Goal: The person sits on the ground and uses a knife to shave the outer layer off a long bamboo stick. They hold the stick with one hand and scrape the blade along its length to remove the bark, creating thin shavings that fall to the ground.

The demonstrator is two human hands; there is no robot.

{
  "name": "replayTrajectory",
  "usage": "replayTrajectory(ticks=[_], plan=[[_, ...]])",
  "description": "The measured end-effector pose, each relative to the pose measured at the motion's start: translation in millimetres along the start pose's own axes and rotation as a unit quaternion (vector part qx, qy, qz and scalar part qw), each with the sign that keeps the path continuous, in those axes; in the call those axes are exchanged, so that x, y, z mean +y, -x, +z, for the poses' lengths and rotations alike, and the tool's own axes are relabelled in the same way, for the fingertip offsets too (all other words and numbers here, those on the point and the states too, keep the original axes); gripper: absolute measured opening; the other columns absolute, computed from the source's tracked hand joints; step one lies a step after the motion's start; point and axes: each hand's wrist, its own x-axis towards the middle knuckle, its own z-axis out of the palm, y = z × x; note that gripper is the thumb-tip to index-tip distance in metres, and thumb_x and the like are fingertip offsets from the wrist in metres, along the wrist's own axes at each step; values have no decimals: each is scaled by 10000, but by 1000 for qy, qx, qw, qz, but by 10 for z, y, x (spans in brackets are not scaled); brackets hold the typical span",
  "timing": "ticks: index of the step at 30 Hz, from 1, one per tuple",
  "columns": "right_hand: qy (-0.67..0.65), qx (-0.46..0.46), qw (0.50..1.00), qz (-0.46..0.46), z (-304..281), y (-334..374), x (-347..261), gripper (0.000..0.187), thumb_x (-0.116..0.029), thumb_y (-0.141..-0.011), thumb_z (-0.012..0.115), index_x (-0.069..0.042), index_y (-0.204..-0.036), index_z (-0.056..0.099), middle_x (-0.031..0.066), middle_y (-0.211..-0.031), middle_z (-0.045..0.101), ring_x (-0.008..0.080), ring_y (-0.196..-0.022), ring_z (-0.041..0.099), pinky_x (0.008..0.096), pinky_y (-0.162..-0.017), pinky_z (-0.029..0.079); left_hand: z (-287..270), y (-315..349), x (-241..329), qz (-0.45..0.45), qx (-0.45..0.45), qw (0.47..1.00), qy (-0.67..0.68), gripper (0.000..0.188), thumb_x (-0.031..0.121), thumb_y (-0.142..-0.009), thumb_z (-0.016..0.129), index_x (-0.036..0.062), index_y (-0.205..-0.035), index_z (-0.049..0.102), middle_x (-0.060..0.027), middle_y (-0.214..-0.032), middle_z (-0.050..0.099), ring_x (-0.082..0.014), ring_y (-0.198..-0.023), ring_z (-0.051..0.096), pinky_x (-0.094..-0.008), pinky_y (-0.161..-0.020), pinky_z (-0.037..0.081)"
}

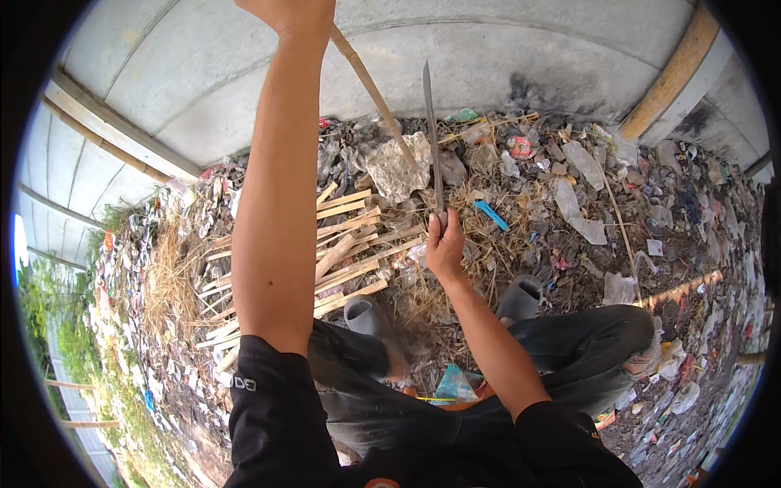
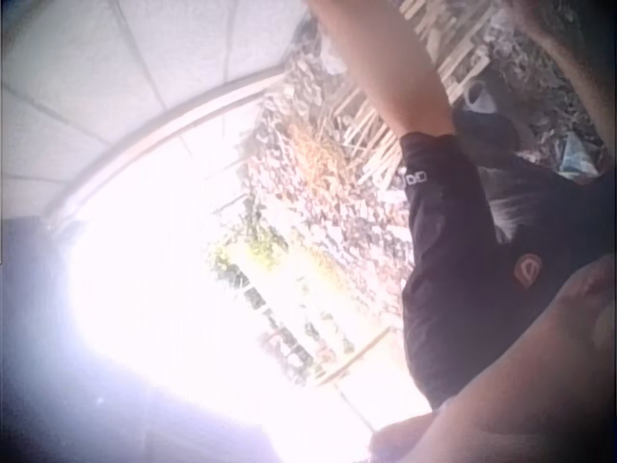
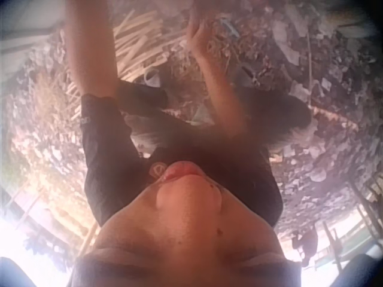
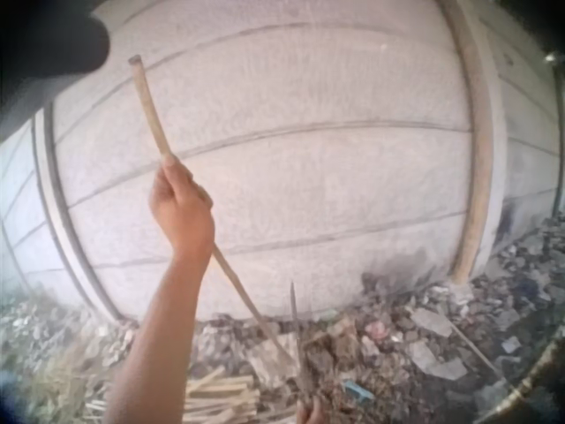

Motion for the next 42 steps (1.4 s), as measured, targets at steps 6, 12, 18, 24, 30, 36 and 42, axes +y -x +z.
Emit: replayTrajectory(ticks=[6, 12, 18, 24, 30, 36, 42], plan=[[159, -88, 971, 155, -332, -252, 408, 537, -360, -1043, 560, 41, -1396, 508, 244, -1111, 717, 392, -1015, 707, 479, -863, 556, 88, 135, -235, -12, 33, 999, -13, 444, 391, -1092, 473, 101, -757, 471, 29, -573, 414, -75, -446, 403, -267, -407, 333], [30, 28, 999, -32, -142, 16, -203, 360, -285, -1036, 593, -26, -1281, 542, 205, -896, 715, 406, -794, 708, 458, -650, 536, -170, -15, -172, -20, 27, 999, 0, 439, 375, -1097, 467, 92, -761, 479, 23, -578, 416, -80, -454, 409, -270, -416, 337], [187, -23, 980, 59, -167, 135, 780, 356, -303, -1047, 545, -8, -1245, 544, 196, -875, 711, 396, -718, 692, 457, -553, 520, 62, 48, -210, -18, 35, 999, -13, 437, 373, -1097, 466, 94, -760, 483, 28, -568, 406, -82, -458, 405, -274, -421, 338], [-15, -154, 936, 315, -452, -303, -191, 382, -365, -1053, 545, 1, -1162, 572, 97, -816, 658, 216, -624, 626, 367, -591, 516, -285, -27, -147, -5, 42, 997, -71, 416, 370, -1093, 468, 103, -775, 489, 33, -565, 398, -79, -461, 400, -278, -414, 323], [-105, 61, 993, -13, -250, -154, -271, 349, -279, -1057, 565, 19, -1236, 543, 25, -701, 542, 129, -548, 493, 294, -519, 364, -687, -347, -981, -176, -127, 941, 261, 383, 365, -1085, 484, 123, -788, 472, 44, -592, 335, -70, -450, 294, -264, -402, 270], [101, -6, 993, 69, -265, 13, 346, 394, -321, -1052, 563, 29, -1232, 538, 137, -796, 644, 253, -608, 617, 372, -551, 450, -438, -114, -596, -181, -107, 952, 222, 429, 392, -1077, 501, 147, -734, 424, 46, -589, 306, -77, -446, 243, -261, -406, 232], [185, -103, 966, 152, -632, -260, 353, 418, -422, -998, 628, -8, -1051, 623, 205, -914, 687, 365, -764, 665, 470, -699, 513, -334, -52, -221, -128, -102, 966, 199, 451, 383, -1092, 461, 163, -704, 385, 46, -580, 295, -87, -443, 207, -272, -412, 201]])
